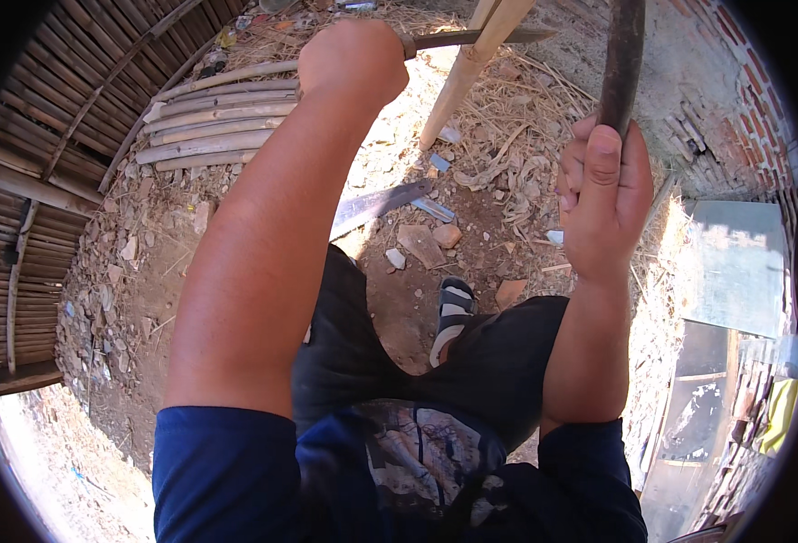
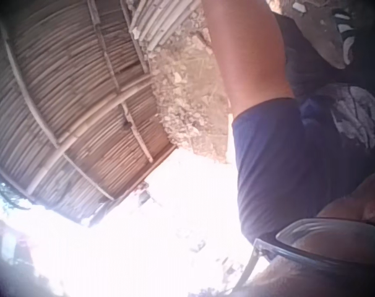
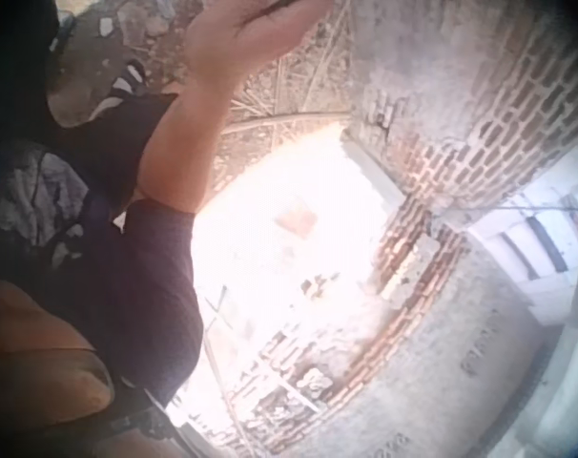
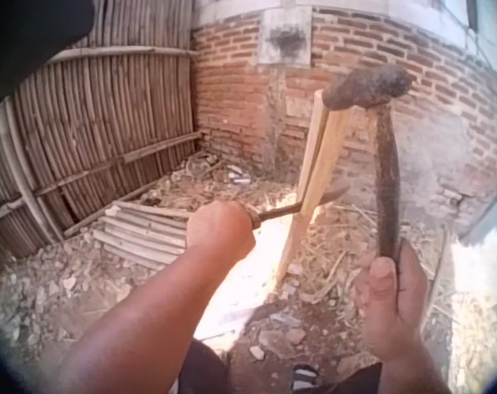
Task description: The person splits a bamboo pole using a knife and a hammer. They hold the knife against the end of the pole and strike the back of the blade with the hammer to drive it through the wood.
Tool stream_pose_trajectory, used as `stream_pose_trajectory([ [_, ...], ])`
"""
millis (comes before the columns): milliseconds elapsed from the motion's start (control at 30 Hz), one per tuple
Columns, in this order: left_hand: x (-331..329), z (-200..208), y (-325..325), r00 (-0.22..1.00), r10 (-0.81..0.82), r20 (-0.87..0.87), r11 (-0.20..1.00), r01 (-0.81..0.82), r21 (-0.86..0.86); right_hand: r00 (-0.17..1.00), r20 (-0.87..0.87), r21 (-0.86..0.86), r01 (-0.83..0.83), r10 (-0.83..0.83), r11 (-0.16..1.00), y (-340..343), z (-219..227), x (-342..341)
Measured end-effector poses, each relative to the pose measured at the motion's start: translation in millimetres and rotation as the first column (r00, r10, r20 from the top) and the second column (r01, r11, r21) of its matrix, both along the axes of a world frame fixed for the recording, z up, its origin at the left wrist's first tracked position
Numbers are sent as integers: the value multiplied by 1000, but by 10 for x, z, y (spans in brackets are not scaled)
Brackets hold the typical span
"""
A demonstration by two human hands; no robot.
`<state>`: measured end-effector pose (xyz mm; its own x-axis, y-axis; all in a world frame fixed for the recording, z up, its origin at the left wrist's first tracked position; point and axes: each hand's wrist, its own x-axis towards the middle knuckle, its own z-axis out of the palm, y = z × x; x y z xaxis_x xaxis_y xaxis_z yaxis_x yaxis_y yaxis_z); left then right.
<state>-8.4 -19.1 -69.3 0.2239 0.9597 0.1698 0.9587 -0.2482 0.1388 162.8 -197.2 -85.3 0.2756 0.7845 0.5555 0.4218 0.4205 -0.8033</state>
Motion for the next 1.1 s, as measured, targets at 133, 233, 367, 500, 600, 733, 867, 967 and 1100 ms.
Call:
stream_pose_trajectory([
  [133, 51, 35, -28, 1000, -18, 22, 1000, 18, -16, 936, 286, -113, 247, -207, 962, 97, -411, 32],
  [233, 42, 53, -21, 1000, -14, 17, 999, 15, -28, 932, 326, -353, 278, -162, 893, 122, -397, 64],
  [367, -32, 24, -50, 994, -24, 107, 999, 27, -19, 988, 131, -253, 115, -84, 961, 7, 81, 124],
  [500, -44, 22, -59, 995, -41, 93, 999, 41, 1, 998, -57, 17, 35, -34, 999, -48, 182, -40],
  [600, 44, 34, -74, 991, -69, 114, 997, 70, -7, 915, 335, -79, 264, -224, 961, 104, -484, 96],
  [733, 18, 52, -34, 993, -28, 114, 999, 30, -11, 950, 290, -327, 211, -115, 921, 137, -379, 97],
  [867, -27, 17, -37, 998, 16, 62, 998, -13, -54, 995, 69, -142, 77, -67, 987, 45, 91, 57],
  [967, 3, 26, -44, 997, -2, 72, 1000, 4, -26, 992, 90, -3, 90, -90, 996, 58, 79, 4],
  [1100, 73, 38, -39, 998, -10, 65, 999, 13, -45, 901, 406, -164, 237, -153, 958, 176, -566, 117],
])
